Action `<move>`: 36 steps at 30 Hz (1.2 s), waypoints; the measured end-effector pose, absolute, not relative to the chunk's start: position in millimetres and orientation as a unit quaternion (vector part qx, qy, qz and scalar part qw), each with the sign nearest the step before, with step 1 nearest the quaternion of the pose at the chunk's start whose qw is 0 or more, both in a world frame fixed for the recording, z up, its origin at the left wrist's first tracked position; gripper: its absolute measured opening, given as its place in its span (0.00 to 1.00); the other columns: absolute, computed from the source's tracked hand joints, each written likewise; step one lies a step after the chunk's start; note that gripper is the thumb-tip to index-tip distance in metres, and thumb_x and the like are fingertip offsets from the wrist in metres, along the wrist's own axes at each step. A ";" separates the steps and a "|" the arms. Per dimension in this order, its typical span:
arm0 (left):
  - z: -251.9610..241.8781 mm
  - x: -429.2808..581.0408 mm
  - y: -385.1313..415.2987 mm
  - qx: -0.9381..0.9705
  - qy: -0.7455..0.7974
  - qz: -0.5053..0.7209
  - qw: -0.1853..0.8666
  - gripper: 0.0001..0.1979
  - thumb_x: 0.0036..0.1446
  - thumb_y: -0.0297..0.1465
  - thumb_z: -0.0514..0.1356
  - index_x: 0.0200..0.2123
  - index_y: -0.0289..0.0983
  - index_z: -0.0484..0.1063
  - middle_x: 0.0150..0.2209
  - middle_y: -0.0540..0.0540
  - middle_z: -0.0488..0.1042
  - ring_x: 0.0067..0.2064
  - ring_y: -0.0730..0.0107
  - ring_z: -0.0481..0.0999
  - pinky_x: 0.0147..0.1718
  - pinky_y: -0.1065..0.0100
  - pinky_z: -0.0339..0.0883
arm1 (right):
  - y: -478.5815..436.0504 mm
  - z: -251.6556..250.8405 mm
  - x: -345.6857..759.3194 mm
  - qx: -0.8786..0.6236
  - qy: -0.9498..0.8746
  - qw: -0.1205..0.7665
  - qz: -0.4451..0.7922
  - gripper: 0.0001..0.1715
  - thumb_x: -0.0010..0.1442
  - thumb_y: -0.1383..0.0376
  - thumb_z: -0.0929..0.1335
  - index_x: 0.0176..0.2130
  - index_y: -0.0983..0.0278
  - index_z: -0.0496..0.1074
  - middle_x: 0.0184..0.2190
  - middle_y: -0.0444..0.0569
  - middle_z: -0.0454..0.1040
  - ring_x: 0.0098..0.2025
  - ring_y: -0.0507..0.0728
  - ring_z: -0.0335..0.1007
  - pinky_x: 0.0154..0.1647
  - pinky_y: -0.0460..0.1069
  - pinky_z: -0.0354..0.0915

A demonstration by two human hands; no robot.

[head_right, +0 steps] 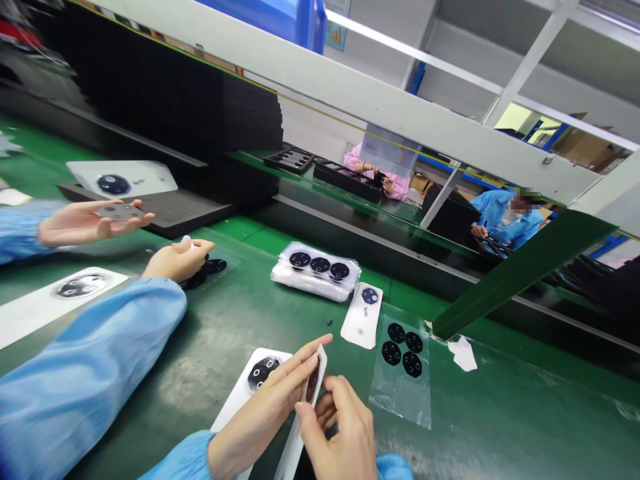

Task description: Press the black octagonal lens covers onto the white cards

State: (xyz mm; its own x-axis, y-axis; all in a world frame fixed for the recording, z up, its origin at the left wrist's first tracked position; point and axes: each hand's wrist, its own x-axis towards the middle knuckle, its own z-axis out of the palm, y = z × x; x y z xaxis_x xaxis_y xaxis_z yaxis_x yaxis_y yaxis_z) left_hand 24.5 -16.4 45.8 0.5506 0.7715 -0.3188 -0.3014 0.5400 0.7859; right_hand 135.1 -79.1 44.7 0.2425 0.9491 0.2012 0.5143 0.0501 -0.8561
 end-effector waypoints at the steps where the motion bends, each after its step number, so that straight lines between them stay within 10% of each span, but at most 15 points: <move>1: 46.0 24.4 -16.7 0.359 0.341 0.333 0.803 0.24 0.54 0.40 0.59 0.54 0.45 0.65 0.41 0.51 0.72 0.47 0.66 0.68 0.49 0.68 0.57 | -79.2 44.2 135.1 -0.645 -0.566 0.455 0.238 0.10 0.56 0.57 0.67 0.33 0.61 0.72 0.21 0.43 0.67 0.22 0.51 0.62 0.22 0.45 0.61; 15: 48.5 29.3 -17.3 0.474 0.337 0.357 0.731 0.26 0.53 0.40 0.60 0.55 0.43 0.62 0.40 0.48 0.72 0.44 0.62 0.69 0.46 0.65 0.61 | -76.0 43.8 147.9 -0.614 -0.498 0.498 0.356 0.18 0.57 0.51 0.65 0.29 0.62 0.68 0.24 0.44 0.68 0.24 0.52 0.65 0.24 0.44 0.63; 22: 46.0 19.9 -12.4 0.604 0.371 0.353 0.610 0.25 0.58 0.39 0.54 0.58 0.43 0.61 0.61 0.47 0.61 0.61 0.56 0.57 0.60 0.59 0.45 | -61.1 55.0 175.3 -0.539 -0.483 0.473 0.502 0.16 0.56 0.53 0.68 0.33 0.64 0.70 0.26 0.44 0.70 0.28 0.52 0.67 0.28 0.46 0.66; 29: 57.8 15.4 -10.4 0.664 0.390 0.345 0.536 0.16 0.59 0.39 0.52 0.48 0.45 0.69 0.35 0.48 0.77 0.36 0.60 0.74 0.37 0.67 0.64 | -56.0 66.5 185.7 -0.525 -0.508 0.403 0.552 0.16 0.53 0.54 0.70 0.32 0.65 0.71 0.27 0.44 0.70 0.29 0.52 0.67 0.30 0.47 0.65; 36: 55.6 16.3 -11.2 0.688 0.348 0.355 0.528 0.10 0.61 0.37 0.50 0.41 0.45 0.70 0.39 0.50 0.75 0.42 0.64 0.73 0.40 0.72 0.62 | -55.5 55.8 187.7 -0.571 -0.570 0.383 0.451 0.16 0.57 0.54 0.67 0.27 0.63 0.64 0.23 0.39 0.61 0.27 0.51 0.58 0.28 0.45 0.55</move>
